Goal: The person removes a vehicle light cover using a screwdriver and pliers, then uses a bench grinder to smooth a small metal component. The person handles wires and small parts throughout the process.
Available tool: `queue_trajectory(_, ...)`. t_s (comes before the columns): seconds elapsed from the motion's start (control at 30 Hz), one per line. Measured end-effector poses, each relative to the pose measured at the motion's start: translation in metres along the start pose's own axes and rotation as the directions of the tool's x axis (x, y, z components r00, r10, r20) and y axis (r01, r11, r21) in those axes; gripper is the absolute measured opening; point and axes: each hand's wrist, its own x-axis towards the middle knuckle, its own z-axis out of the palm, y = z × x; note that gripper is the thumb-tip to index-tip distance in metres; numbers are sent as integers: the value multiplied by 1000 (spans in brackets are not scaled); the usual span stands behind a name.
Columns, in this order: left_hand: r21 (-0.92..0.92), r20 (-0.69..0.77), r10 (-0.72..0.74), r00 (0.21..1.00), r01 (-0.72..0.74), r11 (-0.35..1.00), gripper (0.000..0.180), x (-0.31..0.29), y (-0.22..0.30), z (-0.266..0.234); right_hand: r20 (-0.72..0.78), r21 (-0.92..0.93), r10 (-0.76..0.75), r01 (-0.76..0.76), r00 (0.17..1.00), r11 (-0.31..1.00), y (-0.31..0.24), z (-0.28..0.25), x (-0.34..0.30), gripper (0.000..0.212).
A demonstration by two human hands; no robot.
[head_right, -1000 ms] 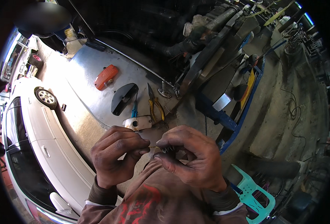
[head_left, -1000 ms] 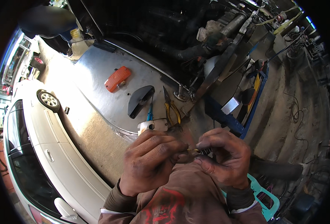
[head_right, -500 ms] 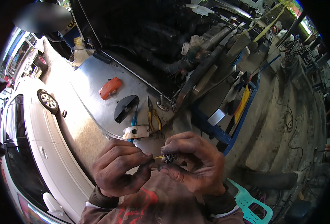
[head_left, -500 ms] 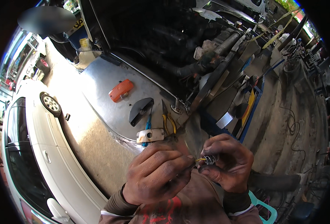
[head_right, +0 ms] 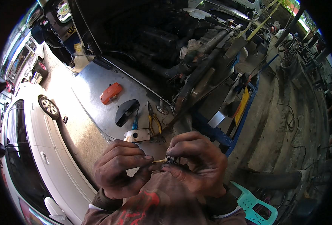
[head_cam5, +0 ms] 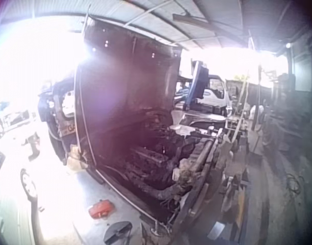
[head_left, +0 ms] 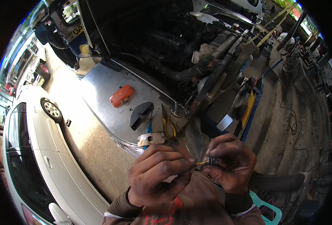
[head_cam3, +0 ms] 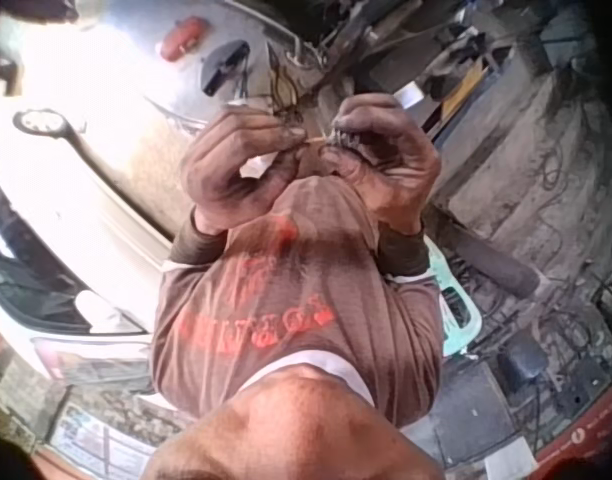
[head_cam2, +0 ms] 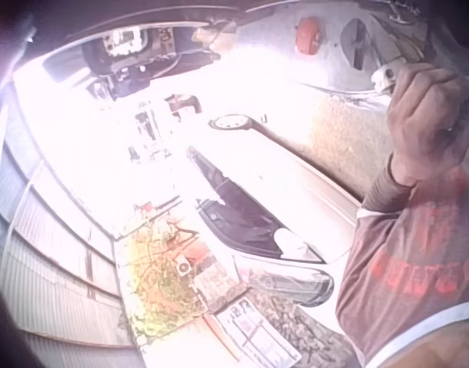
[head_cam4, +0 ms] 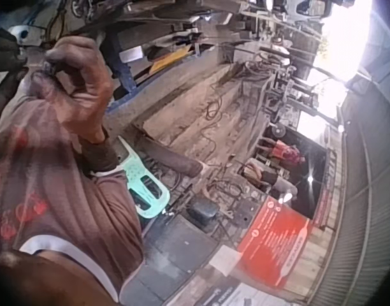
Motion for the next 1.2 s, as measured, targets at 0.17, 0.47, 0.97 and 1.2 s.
queue_trajectory(0.17,-96,7,-62,998,63,993,26,0,-3,1,-13,-1,-16,16,1000,1000,1,1,0,37)
queue_trajectory(0.47,-115,3,-126,992,125,985,20,1,-9,6,-51,-104,-41,35,998,994,1,3,1,36)
queue_trajectory(0.97,-220,-2,-216,976,210,953,20,-7,-18,12,-50,-366,-108,82,993,927,3,6,3,38)
queue_trajectory(1.2,-330,-31,-216,976,194,924,18,-11,-19,18,-91,-246,-34,11,995,969,3,6,0,39)
